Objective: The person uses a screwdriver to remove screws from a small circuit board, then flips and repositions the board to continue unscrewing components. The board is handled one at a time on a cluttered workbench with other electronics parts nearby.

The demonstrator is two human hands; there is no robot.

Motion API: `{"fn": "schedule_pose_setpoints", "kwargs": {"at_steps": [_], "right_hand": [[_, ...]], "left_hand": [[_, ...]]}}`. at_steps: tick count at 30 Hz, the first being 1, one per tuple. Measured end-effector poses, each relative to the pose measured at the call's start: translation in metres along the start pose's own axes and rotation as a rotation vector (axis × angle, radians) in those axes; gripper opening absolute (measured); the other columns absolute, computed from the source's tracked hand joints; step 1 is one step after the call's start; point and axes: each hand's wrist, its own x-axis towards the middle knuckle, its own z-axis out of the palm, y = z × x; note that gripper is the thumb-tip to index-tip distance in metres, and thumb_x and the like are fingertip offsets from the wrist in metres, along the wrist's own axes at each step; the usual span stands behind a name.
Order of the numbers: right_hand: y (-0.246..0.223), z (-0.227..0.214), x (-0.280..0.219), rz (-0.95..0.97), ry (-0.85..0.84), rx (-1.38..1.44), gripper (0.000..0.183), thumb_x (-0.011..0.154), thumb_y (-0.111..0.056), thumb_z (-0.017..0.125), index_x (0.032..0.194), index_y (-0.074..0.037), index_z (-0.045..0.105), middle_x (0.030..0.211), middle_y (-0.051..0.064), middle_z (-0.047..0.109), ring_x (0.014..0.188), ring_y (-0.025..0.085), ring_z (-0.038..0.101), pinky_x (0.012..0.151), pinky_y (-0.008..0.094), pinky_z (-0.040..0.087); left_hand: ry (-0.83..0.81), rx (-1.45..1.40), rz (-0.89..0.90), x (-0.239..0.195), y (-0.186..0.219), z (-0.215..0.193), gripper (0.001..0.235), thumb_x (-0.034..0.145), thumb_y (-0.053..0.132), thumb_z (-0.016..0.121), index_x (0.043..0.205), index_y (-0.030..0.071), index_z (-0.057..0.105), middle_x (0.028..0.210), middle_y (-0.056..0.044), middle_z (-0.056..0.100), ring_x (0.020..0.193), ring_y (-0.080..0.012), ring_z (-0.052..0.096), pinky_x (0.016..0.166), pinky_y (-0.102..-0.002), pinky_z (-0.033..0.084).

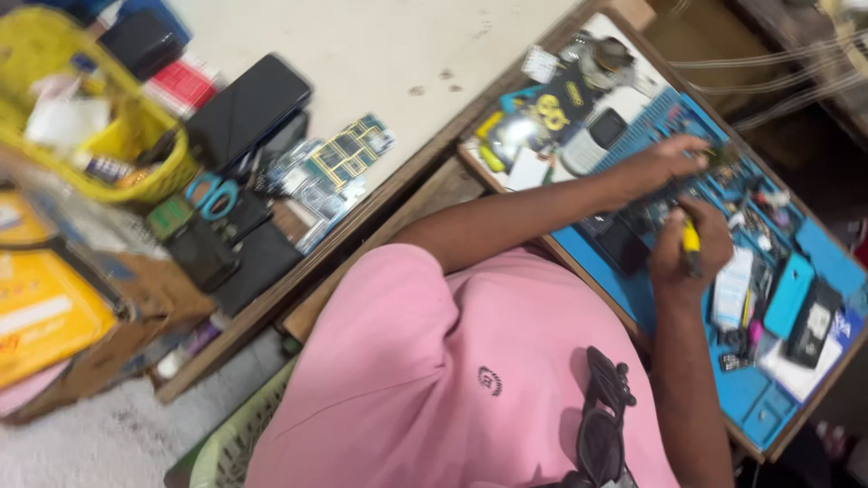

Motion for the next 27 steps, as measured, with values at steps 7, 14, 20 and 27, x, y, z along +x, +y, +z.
{"fn": "schedule_pose_setpoints", "kwargs": {"at_steps": [7, 14, 20, 27], "right_hand": [[-0.004, 0.004, -0.004, 0.229, 0.007, 0.062, 0.029, 0.110, -0.021, 0.059, 0.121, 0.004, 0.065, 0.099, 0.016, 0.065, 0.079, 0.025, 0.067, 0.076, 0.039, 0.054], [0.007, 0.011, -0.013, 0.091, 0.050, 0.005, 0.027, 0.116, -0.020, 0.061, 0.124, 0.006, 0.063, 0.108, 0.017, 0.066, 0.094, 0.027, 0.066, 0.088, 0.040, 0.053], [0.016, 0.014, -0.016, 0.084, 0.052, -0.039, 0.027, 0.113, -0.016, 0.059, 0.129, 0.006, 0.059, 0.114, 0.019, 0.065, 0.103, 0.032, 0.065, 0.096, 0.043, 0.051], [0.006, 0.013, -0.008, 0.167, 0.044, -0.092, 0.029, 0.107, -0.012, 0.059, 0.131, 0.004, 0.061, 0.116, 0.021, 0.067, 0.106, 0.038, 0.066, 0.098, 0.047, 0.052]], "left_hand": [[0.075, -0.250, 0.031, 0.015, -0.010, 0.008, 0.058, 0.098, 0.020, 0.067, 0.147, -0.005, 0.048, 0.119, -0.024, 0.068, 0.103, -0.0228, 0.066, 0.086, -0.033, 0.055], [0.174, -0.284, 0.013, 0.015, 0.002, 0.011, 0.078, 0.089, 0.016, 0.071, 0.154, -0.004, 0.033, 0.120, -0.024, 0.067, 0.104, -0.0233, 0.067, 0.088, -0.034, 0.055], [0.225, -0.173, 0.017, 0.009, 0.014, 0.011, 0.090, 0.083, 0.023, 0.076, 0.156, -0.005, 0.031, 0.134, -0.029, 0.060, 0.116, -0.0282, 0.063, 0.096, -0.036, 0.052], [0.277, 0.023, 0.043, -0.015, 0.043, 0.005, 0.101, 0.083, 0.052, 0.077, 0.151, -0.011, 0.035, 0.165, -0.030, 0.024, 0.149, -0.0366, 0.034, 0.118, -0.042, 0.035]]}}
